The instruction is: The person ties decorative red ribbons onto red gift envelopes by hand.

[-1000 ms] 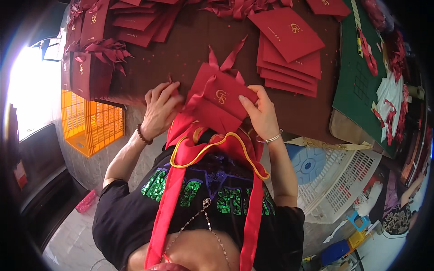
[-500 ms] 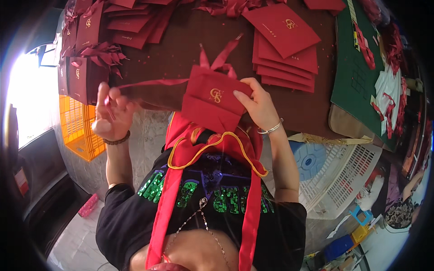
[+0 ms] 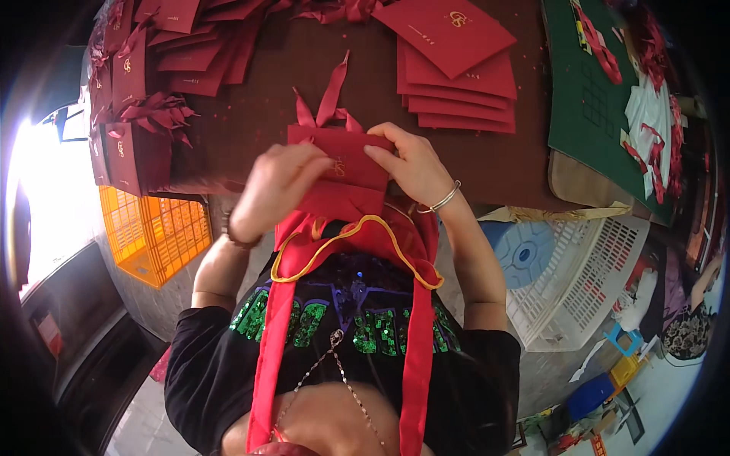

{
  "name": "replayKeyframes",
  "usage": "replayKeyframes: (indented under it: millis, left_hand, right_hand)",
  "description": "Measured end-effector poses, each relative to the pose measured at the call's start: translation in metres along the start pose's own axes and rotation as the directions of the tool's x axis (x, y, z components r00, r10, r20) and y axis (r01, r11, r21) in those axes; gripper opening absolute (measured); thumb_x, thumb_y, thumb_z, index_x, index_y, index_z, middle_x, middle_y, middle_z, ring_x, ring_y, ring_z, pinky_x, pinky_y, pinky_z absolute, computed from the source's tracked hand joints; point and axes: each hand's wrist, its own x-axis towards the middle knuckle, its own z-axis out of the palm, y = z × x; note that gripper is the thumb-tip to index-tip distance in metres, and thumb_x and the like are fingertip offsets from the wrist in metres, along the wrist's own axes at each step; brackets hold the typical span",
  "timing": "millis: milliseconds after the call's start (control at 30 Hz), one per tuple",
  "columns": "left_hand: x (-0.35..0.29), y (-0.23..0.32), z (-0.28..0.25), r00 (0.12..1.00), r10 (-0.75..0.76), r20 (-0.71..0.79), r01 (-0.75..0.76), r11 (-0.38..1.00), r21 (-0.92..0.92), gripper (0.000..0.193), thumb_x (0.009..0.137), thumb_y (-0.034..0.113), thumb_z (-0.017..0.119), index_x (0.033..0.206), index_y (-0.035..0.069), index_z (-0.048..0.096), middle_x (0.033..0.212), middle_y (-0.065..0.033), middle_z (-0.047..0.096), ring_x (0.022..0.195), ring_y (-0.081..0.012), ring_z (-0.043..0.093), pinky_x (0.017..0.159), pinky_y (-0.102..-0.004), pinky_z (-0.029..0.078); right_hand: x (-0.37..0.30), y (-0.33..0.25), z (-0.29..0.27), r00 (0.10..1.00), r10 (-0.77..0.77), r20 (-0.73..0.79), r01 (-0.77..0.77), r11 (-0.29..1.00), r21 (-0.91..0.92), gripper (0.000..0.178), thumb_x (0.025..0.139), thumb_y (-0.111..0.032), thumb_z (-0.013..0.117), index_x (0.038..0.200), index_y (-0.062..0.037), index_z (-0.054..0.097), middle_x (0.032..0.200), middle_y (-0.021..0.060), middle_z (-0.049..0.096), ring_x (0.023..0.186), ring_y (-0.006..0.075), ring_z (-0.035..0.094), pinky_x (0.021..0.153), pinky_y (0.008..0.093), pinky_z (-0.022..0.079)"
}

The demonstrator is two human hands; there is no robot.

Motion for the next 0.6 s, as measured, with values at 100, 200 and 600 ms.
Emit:
replayKeyframes:
  millis: [100,200,600]
  left_hand:
    - [0.001,-0.001,0.028,0.998,0.039,-0.038,-0.031,0.981,0.192,0.023,0.087,0.023,0.056,0.070,0.007,0.054,0.059,-0.0104,0.057,0.059,-0.0296,0.057,0.059,-0.0398,0.042]
    - [0.005,-0.001,0.035,0.993,0.061,-0.101,-0.029,0.954,0.298,0.024,0.085,0.022,0.057,0.067,0.008,0.053,0.055,-0.0097,0.055,0.054,-0.0283,0.056,0.059,-0.0391,0.040]
    - [0.010,0.000,0.035,1.000,0.013,-0.004,-0.012,0.971,0.237,0.024,0.081,0.022,0.056,0.063,0.007,0.055,0.053,-0.0108,0.056,0.051,-0.0293,0.056,0.061,-0.0400,0.041]
  right_hand:
    - [-0.002,-0.003,0.001,0.998,-0.054,-0.035,0.051,0.996,-0.077,0.022,0.085,-0.016,0.063,0.104,-0.0044,0.059,0.076,-0.0017,0.060,0.061,0.0019,0.048,0.054,0.0198,0.042]
    - [-0.007,-0.014,0.002,0.995,-0.076,-0.061,0.068,0.990,-0.123,0.023,0.084,-0.016,0.064,0.104,-0.0041,0.058,0.074,0.0013,0.060,0.058,0.0024,0.046,0.052,0.0211,0.039]
    - [-0.010,-0.010,0.011,0.941,-0.320,-0.113,0.289,0.930,-0.227,0.022,0.086,-0.014,0.060,0.104,-0.0033,0.055,0.081,0.0115,0.062,0.065,0.0179,0.057,0.060,0.0281,0.044]
